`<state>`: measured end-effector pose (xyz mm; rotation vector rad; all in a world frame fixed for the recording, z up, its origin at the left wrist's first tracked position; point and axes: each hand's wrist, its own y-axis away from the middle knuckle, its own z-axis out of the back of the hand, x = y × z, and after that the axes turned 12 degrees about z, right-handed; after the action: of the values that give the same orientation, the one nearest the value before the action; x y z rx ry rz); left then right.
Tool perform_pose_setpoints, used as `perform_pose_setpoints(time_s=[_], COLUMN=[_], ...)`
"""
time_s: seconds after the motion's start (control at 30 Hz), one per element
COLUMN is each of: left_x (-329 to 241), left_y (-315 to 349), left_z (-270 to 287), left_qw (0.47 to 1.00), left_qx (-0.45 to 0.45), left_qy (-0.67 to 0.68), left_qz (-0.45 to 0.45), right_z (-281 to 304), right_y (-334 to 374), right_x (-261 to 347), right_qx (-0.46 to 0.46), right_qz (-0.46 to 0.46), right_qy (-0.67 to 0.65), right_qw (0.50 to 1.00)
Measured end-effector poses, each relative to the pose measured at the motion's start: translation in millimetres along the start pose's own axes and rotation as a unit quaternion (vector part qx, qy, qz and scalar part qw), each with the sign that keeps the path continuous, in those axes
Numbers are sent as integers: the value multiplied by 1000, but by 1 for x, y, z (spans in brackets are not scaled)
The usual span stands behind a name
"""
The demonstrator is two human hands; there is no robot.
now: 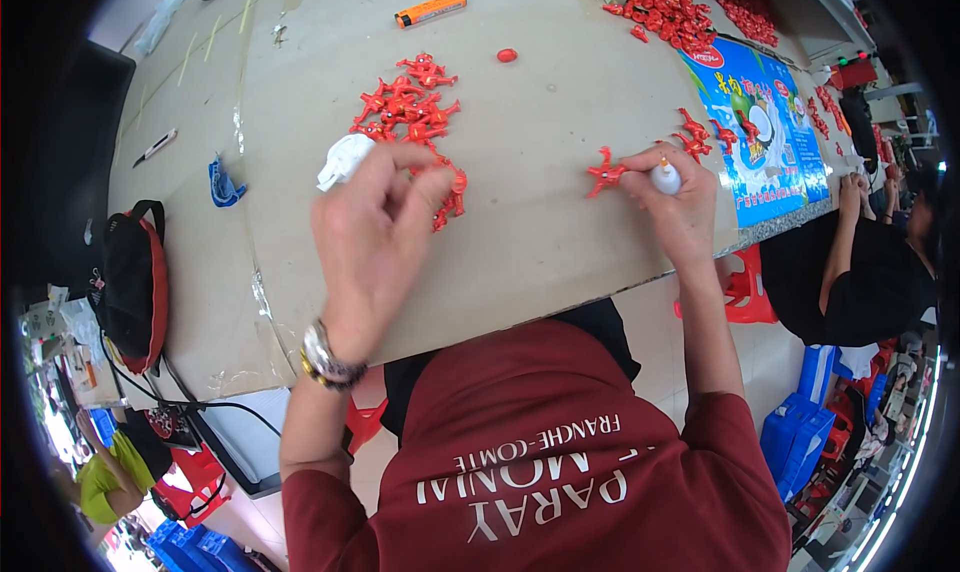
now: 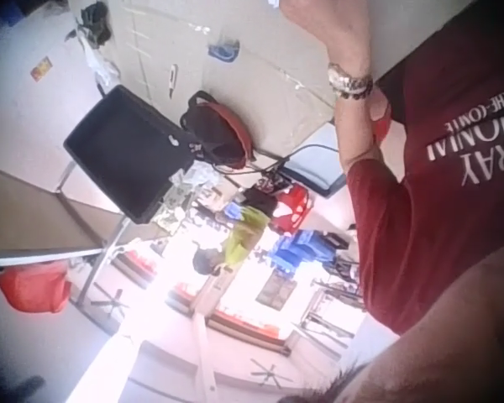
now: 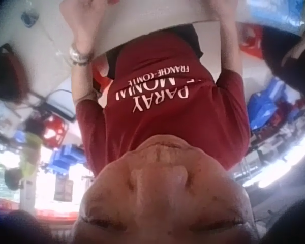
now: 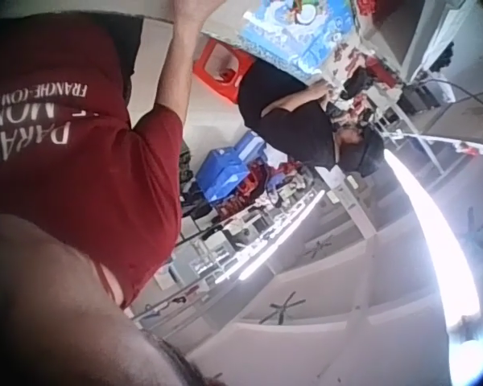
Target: The person assembles red plastic components by applying glue from a bottle to them, then pressing the parts together by hand.
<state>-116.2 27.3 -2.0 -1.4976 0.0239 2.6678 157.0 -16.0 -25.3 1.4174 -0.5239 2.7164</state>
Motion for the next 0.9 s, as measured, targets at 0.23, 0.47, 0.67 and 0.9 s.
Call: perform_pose_setpoints(time_s=[0.23,0.47,0.67,0.9], left_x=[12,11,12,15], left_y=[-99,-131,-134,-126], left_z=[2,-13,-11,-2], left_qw=[951,942,911,918], left_qx=[-73,71,87,64], left_qy=[-231,-305,-353,-337], left_qz=[-192,-124,-194,-199], right_z=[14,15,11,3], right_y=[-8,-9,-4,1], right_x=[-10,0,16,41], right_qx=[-43,-71,-58,8], right_qz=[-21,81,60,-65], right_qy=[82,107,31,-173], right_qw=[995,988,996,983])
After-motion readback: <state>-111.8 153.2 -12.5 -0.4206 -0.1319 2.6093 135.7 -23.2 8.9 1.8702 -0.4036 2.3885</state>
